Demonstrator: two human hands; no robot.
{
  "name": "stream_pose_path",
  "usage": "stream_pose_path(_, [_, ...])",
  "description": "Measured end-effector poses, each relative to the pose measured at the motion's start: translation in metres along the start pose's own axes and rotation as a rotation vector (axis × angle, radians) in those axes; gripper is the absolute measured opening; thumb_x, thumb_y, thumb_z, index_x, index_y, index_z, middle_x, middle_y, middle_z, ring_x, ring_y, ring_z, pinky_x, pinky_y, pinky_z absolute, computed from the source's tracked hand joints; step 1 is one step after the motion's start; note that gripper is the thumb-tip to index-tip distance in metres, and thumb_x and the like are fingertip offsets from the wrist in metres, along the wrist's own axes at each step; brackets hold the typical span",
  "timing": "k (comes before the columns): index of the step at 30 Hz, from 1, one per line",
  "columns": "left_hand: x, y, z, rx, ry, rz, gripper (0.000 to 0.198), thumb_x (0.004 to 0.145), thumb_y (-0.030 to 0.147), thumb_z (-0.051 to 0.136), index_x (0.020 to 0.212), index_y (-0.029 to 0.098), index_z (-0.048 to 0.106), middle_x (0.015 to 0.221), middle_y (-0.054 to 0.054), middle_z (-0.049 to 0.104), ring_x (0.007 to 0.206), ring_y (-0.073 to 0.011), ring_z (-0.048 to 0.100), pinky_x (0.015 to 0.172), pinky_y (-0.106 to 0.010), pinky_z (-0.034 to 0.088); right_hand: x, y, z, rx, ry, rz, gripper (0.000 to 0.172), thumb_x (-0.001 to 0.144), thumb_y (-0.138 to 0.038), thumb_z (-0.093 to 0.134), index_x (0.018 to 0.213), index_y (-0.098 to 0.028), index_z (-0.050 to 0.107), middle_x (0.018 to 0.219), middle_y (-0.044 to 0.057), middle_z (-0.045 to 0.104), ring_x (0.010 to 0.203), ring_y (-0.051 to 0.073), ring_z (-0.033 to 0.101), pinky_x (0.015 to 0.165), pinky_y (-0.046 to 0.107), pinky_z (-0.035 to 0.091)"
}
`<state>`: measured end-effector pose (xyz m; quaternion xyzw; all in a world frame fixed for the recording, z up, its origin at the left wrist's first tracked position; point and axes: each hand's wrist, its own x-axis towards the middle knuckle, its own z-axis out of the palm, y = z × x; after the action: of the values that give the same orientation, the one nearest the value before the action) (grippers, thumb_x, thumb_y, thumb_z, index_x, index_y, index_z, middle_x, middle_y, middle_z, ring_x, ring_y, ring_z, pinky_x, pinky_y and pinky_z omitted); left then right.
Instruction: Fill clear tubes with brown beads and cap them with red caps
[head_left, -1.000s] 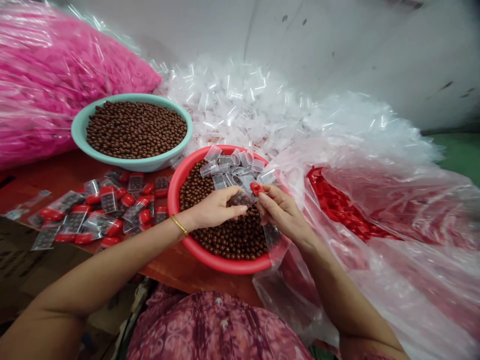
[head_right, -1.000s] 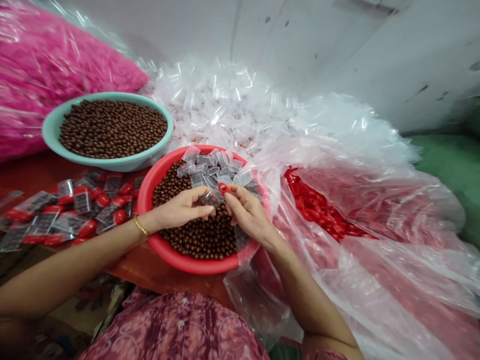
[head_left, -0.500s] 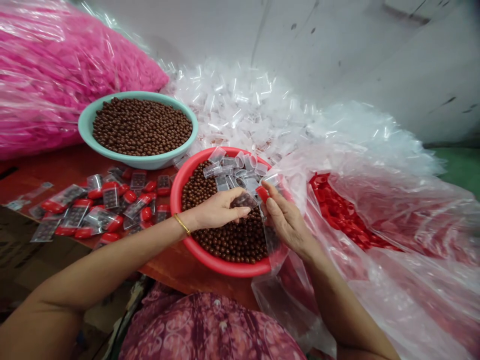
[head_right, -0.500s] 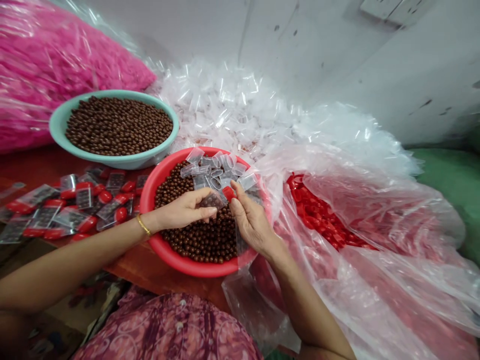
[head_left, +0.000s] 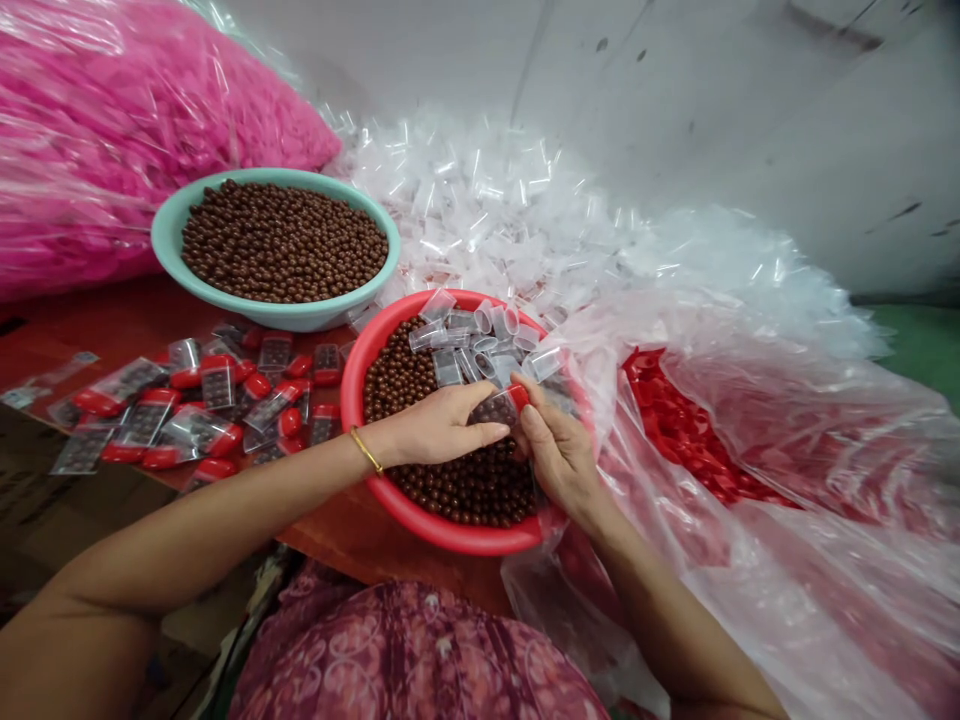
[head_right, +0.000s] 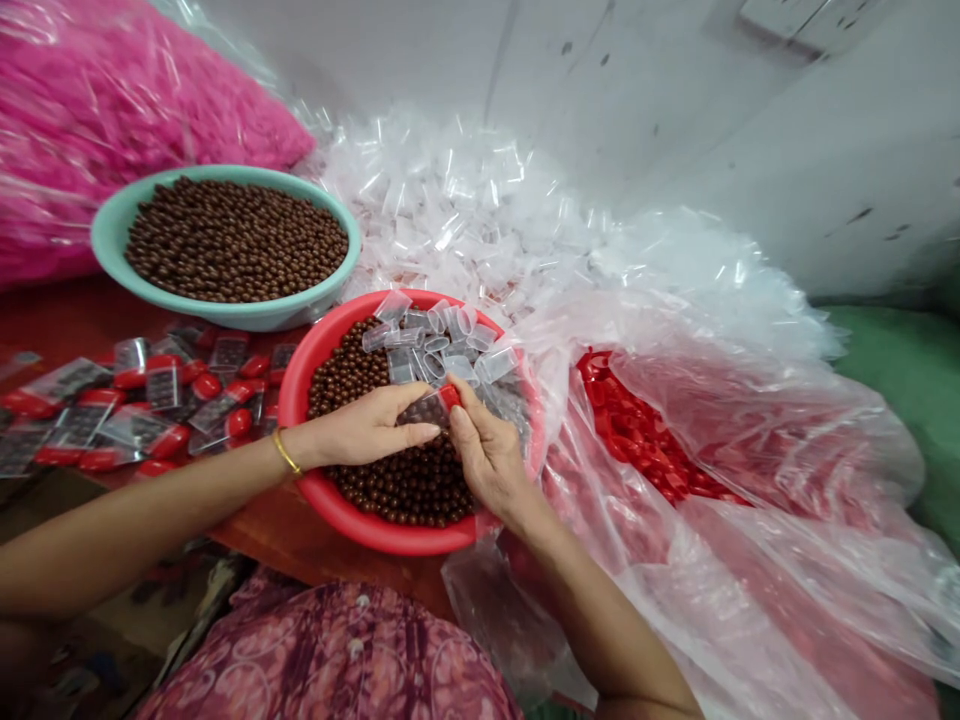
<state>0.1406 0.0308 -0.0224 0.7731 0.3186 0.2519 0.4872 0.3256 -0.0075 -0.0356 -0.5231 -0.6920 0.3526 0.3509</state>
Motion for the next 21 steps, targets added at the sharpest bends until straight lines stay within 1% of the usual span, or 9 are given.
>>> stream_pose_path(2, [-0.001, 0.0, 0.002, 0.033, 0.035, -0.023, 0.019, 0.081, 0.03, 0.055, 0.091, 0.014, 0.054, 0.087, -0.003, 0.062, 0.079, -0.0169, 0.055, 0.074, -0.03, 0.045, -0.001, 0.0, 0.0, -0.004, 0.006, 0.0, 0.051, 0.093, -0.047, 0.038, 0.137, -0.023, 0.048, 0.057, -0.003, 0.048, 0.054, 0.015, 0.052, 0.061, 0.033, 0.05])
stream_pose_path(4, [-0.001, 0.001, 0.003, 0.081, 0.07, -0.061, 0.021, 0.077, 0.03, 0.061, 0.089, 0.014, 0.055, 0.083, -0.003, 0.062, 0.075, -0.0168, 0.055, 0.071, -0.029, 0.045, -0.003, -0.001, 0.001, -0.019, -0.007, -0.004, 0.05, 0.093, -0.046, 0.039, 0.137, -0.023, 0.049, 0.06, -0.001, 0.055, 0.057, 0.016, 0.056, 0.063, 0.034, 0.052])
stream_pose_path(6, [-0.003, 0.002, 0.005, 0.119, 0.081, -0.097, 0.02, 0.075, 0.03, 0.063, 0.085, 0.014, 0.055, 0.078, -0.002, 0.062, 0.07, -0.0159, 0.054, 0.066, -0.028, 0.043, -0.005, -0.002, 0.002, -0.054, -0.032, -0.024, 0.049, 0.094, -0.044, 0.038, 0.137, -0.023, 0.049, 0.076, 0.003, 0.066, 0.071, 0.019, 0.064, 0.071, 0.037, 0.054])
stream_pose_path(8, [-0.003, 0.002, 0.006, 0.122, 0.066, -0.116, 0.018, 0.076, 0.03, 0.061, 0.082, 0.014, 0.055, 0.075, -0.001, 0.06, 0.066, -0.0144, 0.052, 0.061, -0.026, 0.041, -0.006, -0.001, 0.003, -0.109, -0.053, -0.053, 0.049, 0.094, -0.043, 0.037, 0.137, -0.022, 0.049, 0.097, 0.007, 0.07, 0.086, 0.021, 0.066, 0.079, 0.037, 0.054])
stream_pose_path(10, [-0.004, 0.002, 0.007, 0.119, 0.061, -0.128, 0.017, 0.077, 0.03, 0.06, 0.081, 0.014, 0.055, 0.072, 0.0, 0.059, 0.063, -0.013, 0.05, 0.058, -0.024, 0.039, -0.006, -0.002, 0.001, -0.186, -0.075, -0.071, 0.051, 0.093, -0.042, 0.037, 0.137, -0.02, 0.049, 0.102, 0.009, 0.07, 0.085, 0.022, 0.067, 0.076, 0.036, 0.054])
stream_pose_path(14, [0.0, 0.002, 0.007, 0.132, 0.083, -0.098, 0.024, 0.078, 0.037, 0.06, 0.083, 0.013, 0.056, 0.073, -0.002, 0.061, 0.064, -0.0134, 0.05, 0.058, -0.024, 0.039, 0.003, -0.013, -0.013, -0.336, -0.111, -0.119, 0.051, 0.091, -0.044, 0.039, 0.13, -0.019, 0.057, 0.082, 0.008, 0.071, 0.062, 0.019, 0.064, 0.062, 0.033, 0.051])
stream_pose_path(17, [0.004, 0.004, 0.005, 0.037, 0.082, 0.004, 0.025, 0.077, 0.038, 0.06, 0.086, 0.014, 0.057, 0.076, -0.001, 0.061, 0.067, -0.013, 0.051, 0.061, -0.024, 0.04, 0.013, -0.027, -0.024, -0.359, -0.038, -0.156, 0.047, 0.09, -0.051, 0.04, 0.108, -0.021, 0.071, 0.071, 0.006, 0.068, 0.057, 0.017, 0.06, 0.057, 0.03, 0.047])
stream_pose_path(19, [0.005, 0.007, 0.003, 0.009, 0.07, 0.014, 0.02, 0.075, 0.034, 0.061, 0.08, 0.015, 0.057, 0.07, 0.002, 0.058, 0.064, -0.0113, 0.049, 0.059, -0.022, 0.038, 0.02, -0.033, -0.023, -0.267, 0.082, -0.133, 0.052, 0.09, -0.057, 0.037, 0.088, -0.021, 0.074, 0.059, 0.004, 0.061, 0.054, 0.016, 0.057, 0.056, 0.029, 0.044])
stream_pose_path(21, [0.005, 0.011, 0.003, 0.056, 0.031, -0.024, 0.018, 0.072, 0.031, 0.062, 0.072, 0.015, 0.055, 0.062, 0.004, 0.053, 0.058, -0.0098, 0.046, 0.055, -0.021, 0.035, 0.026, -0.034, -0.014, -0.064, 0.169, -0.053, 0.057, 0.088, -0.063, 0.034, 0.081, -0.02, 0.072, 0.05, 0.001, 0.05, 0.049, 0.014, 0.051, 0.053, 0.028, 0.043])
